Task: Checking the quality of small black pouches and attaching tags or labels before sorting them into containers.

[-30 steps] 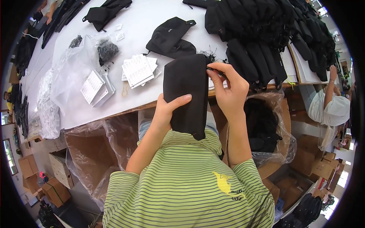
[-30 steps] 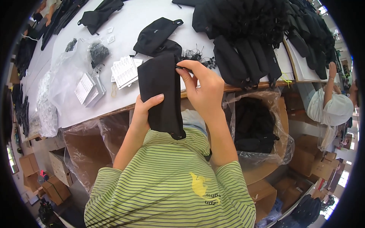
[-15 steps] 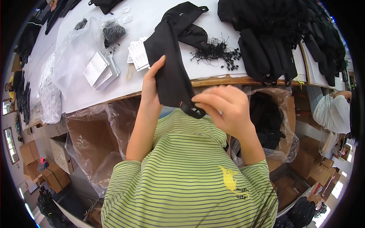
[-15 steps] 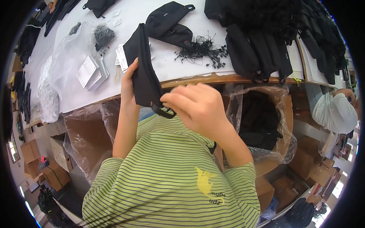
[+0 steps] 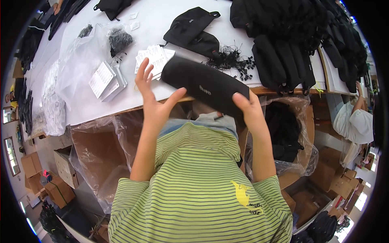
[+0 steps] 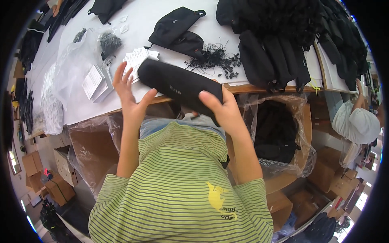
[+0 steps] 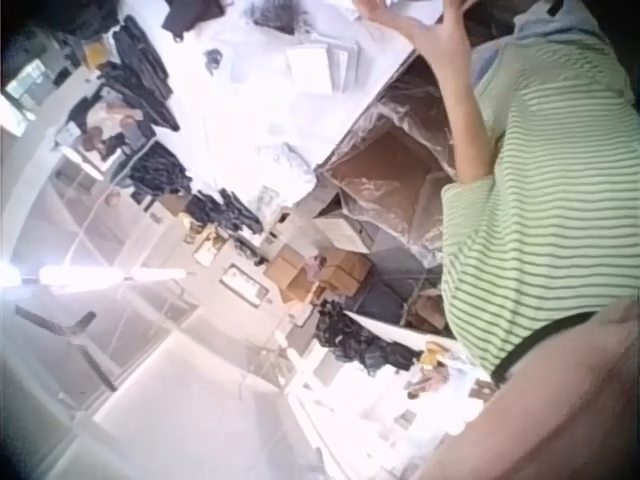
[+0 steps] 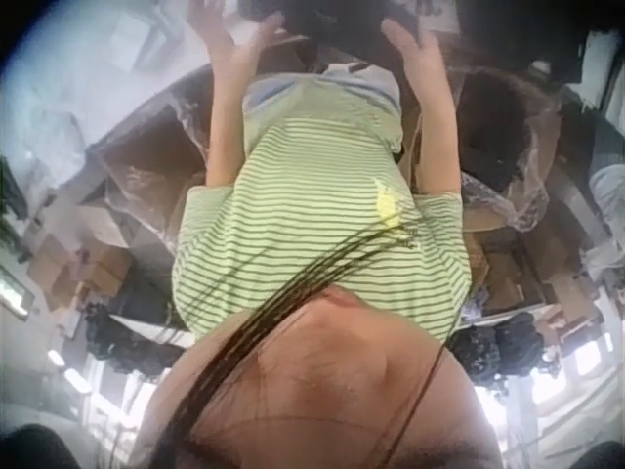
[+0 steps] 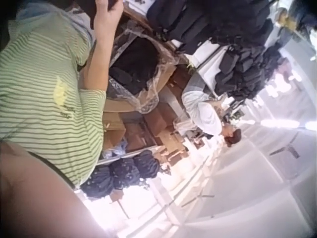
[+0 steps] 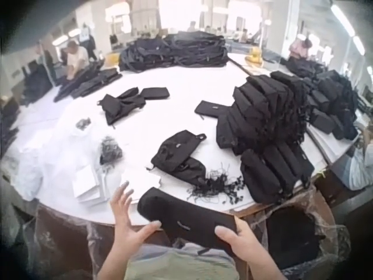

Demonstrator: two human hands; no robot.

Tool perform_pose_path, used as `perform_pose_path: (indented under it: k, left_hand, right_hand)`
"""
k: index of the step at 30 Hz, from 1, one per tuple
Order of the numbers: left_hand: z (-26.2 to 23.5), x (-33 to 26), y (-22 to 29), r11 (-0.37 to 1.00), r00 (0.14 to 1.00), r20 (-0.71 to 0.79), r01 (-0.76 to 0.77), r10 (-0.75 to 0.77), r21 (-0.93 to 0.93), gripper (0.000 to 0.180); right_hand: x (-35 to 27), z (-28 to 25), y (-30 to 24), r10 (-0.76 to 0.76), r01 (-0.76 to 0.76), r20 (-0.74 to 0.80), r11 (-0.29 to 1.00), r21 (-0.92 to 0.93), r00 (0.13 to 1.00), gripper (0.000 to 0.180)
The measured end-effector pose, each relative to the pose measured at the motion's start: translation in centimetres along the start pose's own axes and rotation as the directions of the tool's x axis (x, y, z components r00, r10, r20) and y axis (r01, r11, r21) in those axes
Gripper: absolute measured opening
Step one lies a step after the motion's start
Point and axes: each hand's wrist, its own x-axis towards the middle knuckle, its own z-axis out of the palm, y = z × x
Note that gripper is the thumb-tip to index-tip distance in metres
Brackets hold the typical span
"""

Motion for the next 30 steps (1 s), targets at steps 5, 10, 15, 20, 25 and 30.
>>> perform_pose_path:
  k: [5,10,15,20,25,30]
  left_hand:
    - [-0.5,0.2,1.9,0.99,0.995,0.095,-0.013,0.026,-0.137,0.039]
    - [-0.6,-0.2,0.4,0.999,0.995,0.095,-0.028,0.032,-0.035,0.02]
    - [-0.1,-0.2,-0.8,0.978,0.986,0.165,0.044,-0.01,-0.202,0.012]
    - [-1.6,2.5,-0.4,0.979,0.998,0.057,-0.043,0.033,0.198,0.024]
    - [-6.3,7.2,-4.0,0.595,0.959,0.024,-0.194,0.282,0.78,0.034]
    - [-8.3,9.2,-8.3,0.42,0.988,0.065,-0.12,0.142,0.899,0.05]
  right_hand:
    - [0.1,-0.1,-1.1,-0.152,0.152,0.071,0.988,0.012,0.986,0.036]
    - [0.7,0.0,-0.8,-0.534,0.518,0.052,0.784,-0.343,0.844,0.02]
    - [0.7,-1.5,-1.6,-0.566,0.517,0.027,0.732,-0.444,0.824,0.01]
    - [1.1,-7.7,-4.1,-0.897,0.432,-0.153,0.342,-0.835,0.416,0.006]
    - [1.9,-18.6,-6.2,-0.996,-0.019,-0.007,0.009,-1.0,-0.086,0.015]
    - [4.3,-26.3,-3.1,-0.935,-0.026,-0.073,0.068,-0.997,0.347,0.019]
